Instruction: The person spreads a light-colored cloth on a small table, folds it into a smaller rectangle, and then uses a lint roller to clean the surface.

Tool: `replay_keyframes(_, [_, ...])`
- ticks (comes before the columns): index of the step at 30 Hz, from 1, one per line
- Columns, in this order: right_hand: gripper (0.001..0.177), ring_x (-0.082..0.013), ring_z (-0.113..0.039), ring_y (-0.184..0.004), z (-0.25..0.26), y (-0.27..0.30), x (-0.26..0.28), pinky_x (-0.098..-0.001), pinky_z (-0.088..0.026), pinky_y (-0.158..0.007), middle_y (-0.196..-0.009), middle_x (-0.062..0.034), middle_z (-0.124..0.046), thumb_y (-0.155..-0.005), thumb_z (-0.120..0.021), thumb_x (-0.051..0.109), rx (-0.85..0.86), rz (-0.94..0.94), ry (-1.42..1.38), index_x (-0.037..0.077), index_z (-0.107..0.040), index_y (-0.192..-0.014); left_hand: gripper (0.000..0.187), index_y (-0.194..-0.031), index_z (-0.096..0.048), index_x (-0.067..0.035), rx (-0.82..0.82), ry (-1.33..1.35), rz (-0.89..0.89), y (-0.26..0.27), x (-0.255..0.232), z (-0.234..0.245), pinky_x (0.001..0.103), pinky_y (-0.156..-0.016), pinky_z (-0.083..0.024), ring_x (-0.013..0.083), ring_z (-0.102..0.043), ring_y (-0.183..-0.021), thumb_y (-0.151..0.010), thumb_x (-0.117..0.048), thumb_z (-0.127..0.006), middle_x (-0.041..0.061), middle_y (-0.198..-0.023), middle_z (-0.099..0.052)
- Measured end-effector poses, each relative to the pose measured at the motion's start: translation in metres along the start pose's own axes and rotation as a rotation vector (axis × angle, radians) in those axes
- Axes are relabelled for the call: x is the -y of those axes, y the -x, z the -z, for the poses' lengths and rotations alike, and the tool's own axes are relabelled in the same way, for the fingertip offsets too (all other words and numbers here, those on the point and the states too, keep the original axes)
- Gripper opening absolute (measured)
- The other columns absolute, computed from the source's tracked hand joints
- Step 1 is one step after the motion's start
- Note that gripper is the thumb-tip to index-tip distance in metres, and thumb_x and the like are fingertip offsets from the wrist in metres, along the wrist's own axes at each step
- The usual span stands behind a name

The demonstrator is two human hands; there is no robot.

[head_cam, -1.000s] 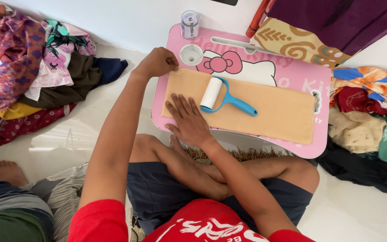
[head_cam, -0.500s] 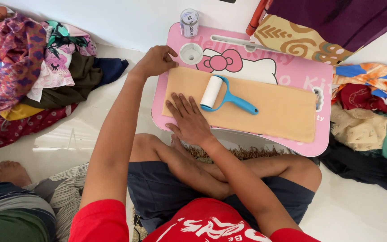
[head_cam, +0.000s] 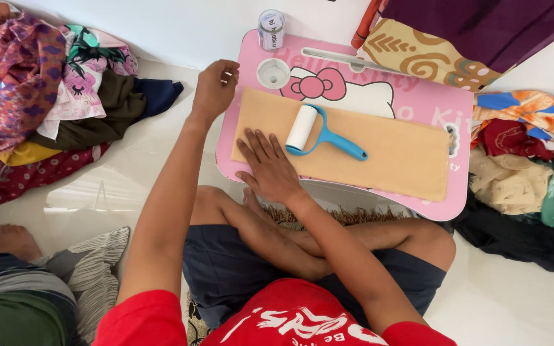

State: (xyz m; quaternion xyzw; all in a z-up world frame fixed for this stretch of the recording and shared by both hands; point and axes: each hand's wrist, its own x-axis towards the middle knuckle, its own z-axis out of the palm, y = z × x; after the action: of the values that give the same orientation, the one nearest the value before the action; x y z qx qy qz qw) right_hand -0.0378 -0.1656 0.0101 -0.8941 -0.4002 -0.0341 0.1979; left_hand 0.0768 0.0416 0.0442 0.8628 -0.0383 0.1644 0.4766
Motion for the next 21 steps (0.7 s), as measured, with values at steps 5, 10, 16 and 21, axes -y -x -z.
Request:
replay_keyframes(5, [0.074,-0.0434,-0.022,-0.156,0.009,0.008,-0.010,-0.0610,-0.014,-0.126,-0.167,-0.0243,-0.027,-0.105,-0.051,0.053,-0.087,0.085,-0.129,0.010,-0.031,-0.163,0.027,-0.128,-0.068,-0.003,-0.042,-0.113,-0.197,0.072,-0.023,0.008,0.045,-0.083,-0.058,0.0395,-0.068,-0.105,-0.102,-0.010,-0.067,0.021,-0.112,-0.068])
replay_keyframes(10, [0.051,-0.0468,-0.048,-0.137,0.089,0.049,-0.028,-0.0581,-0.034,-0.118,-0.143,-0.0230,-0.053,-0.095,-0.071,0.014,-0.539,-0.040,-0.176,0.002,-0.056,-0.142,0.032,-0.125,-0.070,-0.002,-0.075,-0.293,-0.167,0.142,-0.029,0.010,0.058,-0.105,-0.047,0.0503,-0.056,-0.126,-0.096,-0.016,-0.073,0.027,-0.135,-0.059])
replay_keyframes(16, [0.042,-0.0311,-0.062,-0.109,0.069,0.087,-0.119,-0.0470,-0.048,-0.089,-0.116,-0.0073,-0.064,-0.093,-0.070,0.019,-0.288,-0.333,0.080,0.011,-0.063,-0.134,0.038,-0.135,-0.062,-0.004,-0.190,-0.011,0.004,0.162,0.002,-0.007,0.053,-0.108,-0.047,0.0440,-0.056,-0.131,-0.100,-0.017,-0.070,0.023,-0.141,-0.054])
replay_keyframes(21, [0.033,-0.0295,-0.062,-0.106,0.085,0.041,-0.089,-0.0404,-0.052,-0.086,-0.113,-0.0068,-0.061,-0.098,-0.067,0.016,-0.245,-0.304,-0.046,0.012,-0.064,-0.131,0.047,-0.140,-0.057,-0.005,-0.233,0.082,0.023,0.167,0.003,-0.010,0.048,-0.103,-0.051,0.0395,-0.060,-0.127,-0.100,-0.024,-0.073,0.020,-0.139,-0.056])
